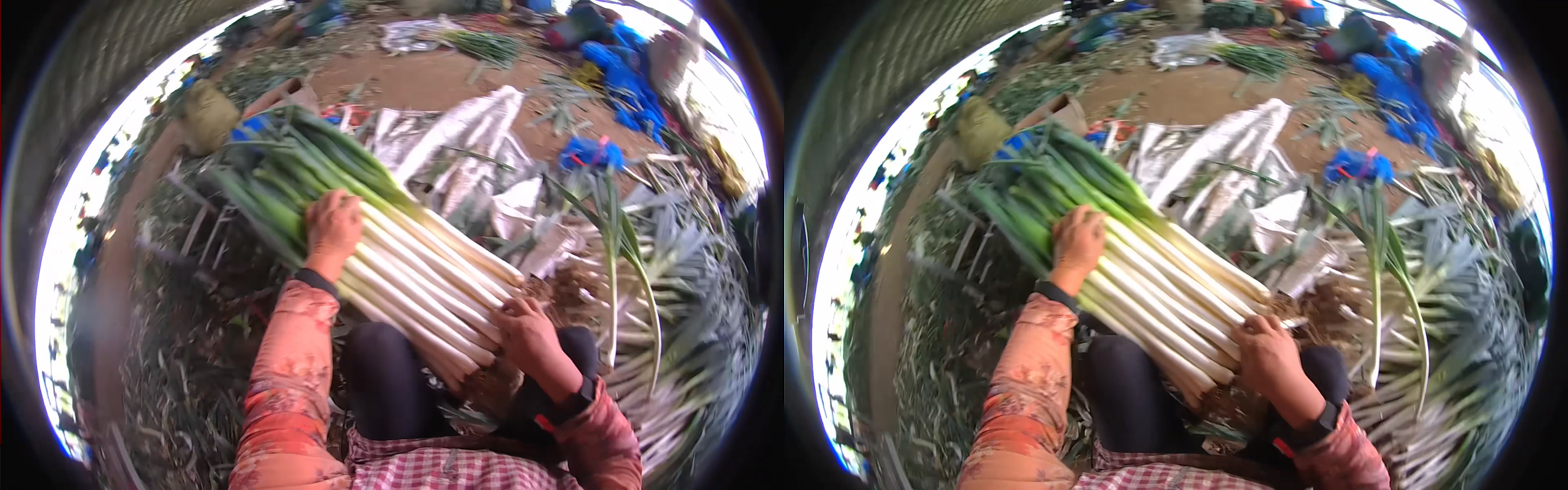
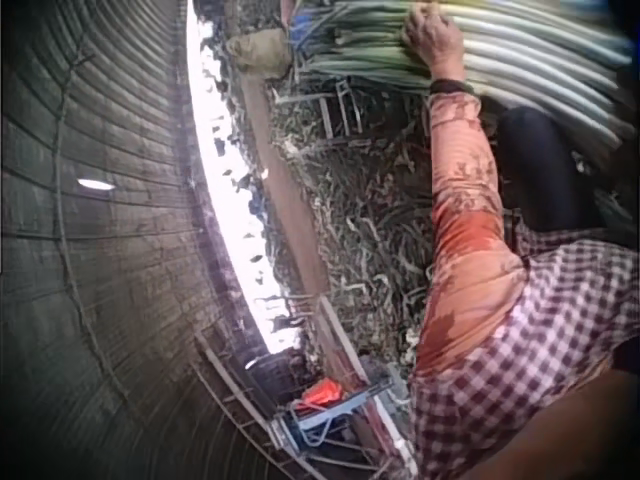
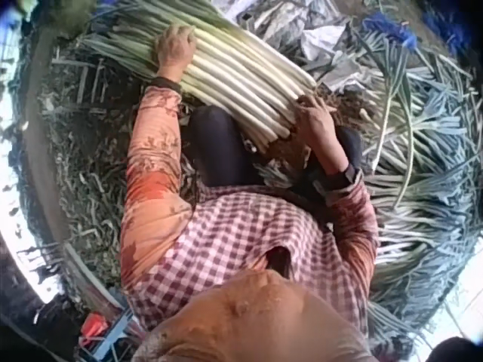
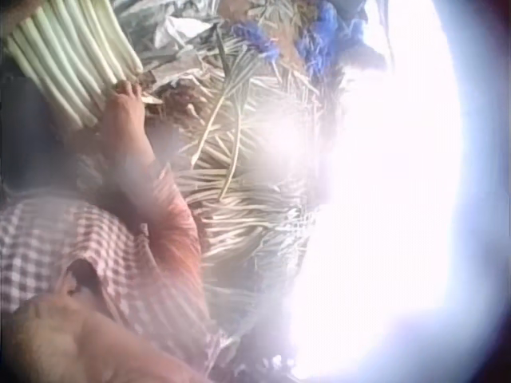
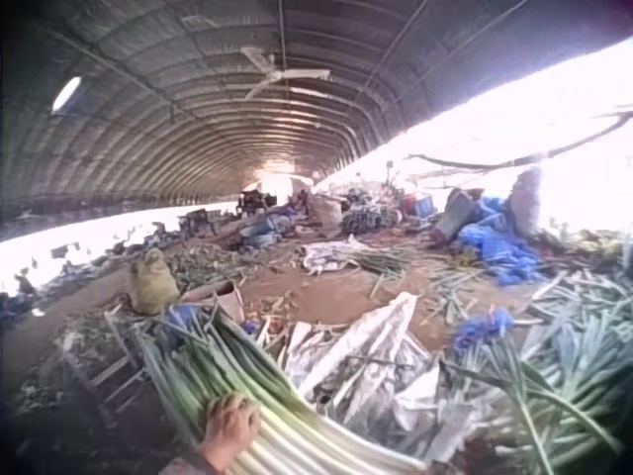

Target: The recorder is sorting and bundling large green onions (leeks) in an agricultural setting.

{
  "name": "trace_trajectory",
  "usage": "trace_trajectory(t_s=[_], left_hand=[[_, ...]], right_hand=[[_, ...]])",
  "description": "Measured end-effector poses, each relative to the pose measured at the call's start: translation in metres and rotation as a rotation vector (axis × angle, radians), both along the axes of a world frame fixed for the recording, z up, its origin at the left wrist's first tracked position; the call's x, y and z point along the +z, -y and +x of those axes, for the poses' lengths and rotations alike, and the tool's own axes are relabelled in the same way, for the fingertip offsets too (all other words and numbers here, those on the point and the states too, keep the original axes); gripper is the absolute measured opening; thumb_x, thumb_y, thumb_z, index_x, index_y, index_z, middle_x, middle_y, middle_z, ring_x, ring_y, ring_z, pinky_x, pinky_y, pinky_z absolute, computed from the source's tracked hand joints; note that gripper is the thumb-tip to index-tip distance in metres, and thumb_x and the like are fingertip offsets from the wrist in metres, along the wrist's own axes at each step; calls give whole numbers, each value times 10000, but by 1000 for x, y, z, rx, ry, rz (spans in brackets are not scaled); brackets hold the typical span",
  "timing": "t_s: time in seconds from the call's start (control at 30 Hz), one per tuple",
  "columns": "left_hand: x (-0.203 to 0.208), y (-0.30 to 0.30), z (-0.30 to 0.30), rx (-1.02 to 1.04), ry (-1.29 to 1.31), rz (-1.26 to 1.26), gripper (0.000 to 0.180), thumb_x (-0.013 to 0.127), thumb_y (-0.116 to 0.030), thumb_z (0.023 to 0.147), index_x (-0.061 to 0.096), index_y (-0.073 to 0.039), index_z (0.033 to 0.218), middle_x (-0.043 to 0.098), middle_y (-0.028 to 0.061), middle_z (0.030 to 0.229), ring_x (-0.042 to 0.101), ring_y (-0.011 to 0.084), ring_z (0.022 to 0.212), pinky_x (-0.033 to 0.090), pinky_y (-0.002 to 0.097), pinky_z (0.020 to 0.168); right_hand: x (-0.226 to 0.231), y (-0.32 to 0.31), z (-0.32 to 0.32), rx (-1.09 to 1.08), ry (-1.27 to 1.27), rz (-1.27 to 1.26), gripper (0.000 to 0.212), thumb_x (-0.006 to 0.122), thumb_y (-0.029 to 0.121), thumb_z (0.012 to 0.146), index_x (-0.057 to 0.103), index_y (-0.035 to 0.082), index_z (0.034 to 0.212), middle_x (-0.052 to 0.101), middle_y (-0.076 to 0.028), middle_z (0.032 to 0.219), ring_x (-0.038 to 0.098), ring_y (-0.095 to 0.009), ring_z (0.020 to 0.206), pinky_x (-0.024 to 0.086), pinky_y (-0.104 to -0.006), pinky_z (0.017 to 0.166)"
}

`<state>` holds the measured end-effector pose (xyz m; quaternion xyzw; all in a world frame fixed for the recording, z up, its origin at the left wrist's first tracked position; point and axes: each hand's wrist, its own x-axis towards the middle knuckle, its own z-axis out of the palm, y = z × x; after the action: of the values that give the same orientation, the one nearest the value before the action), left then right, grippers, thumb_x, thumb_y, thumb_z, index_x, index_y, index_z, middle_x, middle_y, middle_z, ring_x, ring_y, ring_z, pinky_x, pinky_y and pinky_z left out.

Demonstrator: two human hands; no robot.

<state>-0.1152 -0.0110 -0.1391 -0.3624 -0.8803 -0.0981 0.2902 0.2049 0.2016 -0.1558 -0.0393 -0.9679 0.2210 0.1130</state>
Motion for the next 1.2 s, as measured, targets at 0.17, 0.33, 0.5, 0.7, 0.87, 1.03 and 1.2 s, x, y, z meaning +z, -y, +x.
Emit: trace_trajectory(t_s=[0.17,0.33,0.5,0.7,0.87,1.03,1.2], left_hand=[[-24,22,-30,-112,-12,-246,289,525,-102,813,616,-22,1076,563,185,1201,486,357,1157,378,458,984],[-31,23,-47,31,4,-350,298,468,-140,929,535,-91,1215,544,98,1253,454,293,1208,380,427,961],[-22,18,-60,125,149,-436,303,477,-125,918,521,-81,1215,533,147,1225,449,329,1189,385,429,950],[7,7,-30,2,65,-701,384,411,-308,986,521,-111,1296,536,143,1278,478,334,1191,381,450,1000],[5,5,-50,231,302,-914,466,296,-325,1011,316,-153,1444,327,101,1471,303,284,1342,235,425,1102],[4,10,-71,262,36,-1509,475,246,-303,1019,307,-92,1440,313,104,1483,294,259,1351,227,404,1114],[14,-9,-32,192,394,-1008,473,301,-282,1009,336,-43,1415,334,152,1462,326,301,1329,247,410,1103]], right_hand=[[3,-16,2,11,104,-352,339,545,154,835,550,18,1146,561,-188,1033,595,-336,923,499,-425,822],[38,-76,82,-178,-204,-676,404,603,122,836,550,13,1221,615,-204,1039,625,-312,917,497,-362,824],[-17,-135,221,-801,-197,-887,374,601,182,829,595,-10,1150,654,-208,1021,653,-281,895,498,-326,822],[-159,-142,399,-1523,109,-488,430,607,278,788,613,0,1117,628,-229,1077,588,-371,1032,459,-385,920],[-205,-139,458,-1792,97,-490,391,589,236,797,610,-5,1104,622,-248,1056,587,-381,1016,461,-406,896],[-238,-175,465,-1858,-46,-380,374,575,225,826,587,-1,1124,621,-246,1052,589,-386,1000,459,-420,877],[-276,-216,482,-1968,-123,-404,367,573,235,837,589,27,1139,633,-236,1020,593,-385,991,460,-428,870]])
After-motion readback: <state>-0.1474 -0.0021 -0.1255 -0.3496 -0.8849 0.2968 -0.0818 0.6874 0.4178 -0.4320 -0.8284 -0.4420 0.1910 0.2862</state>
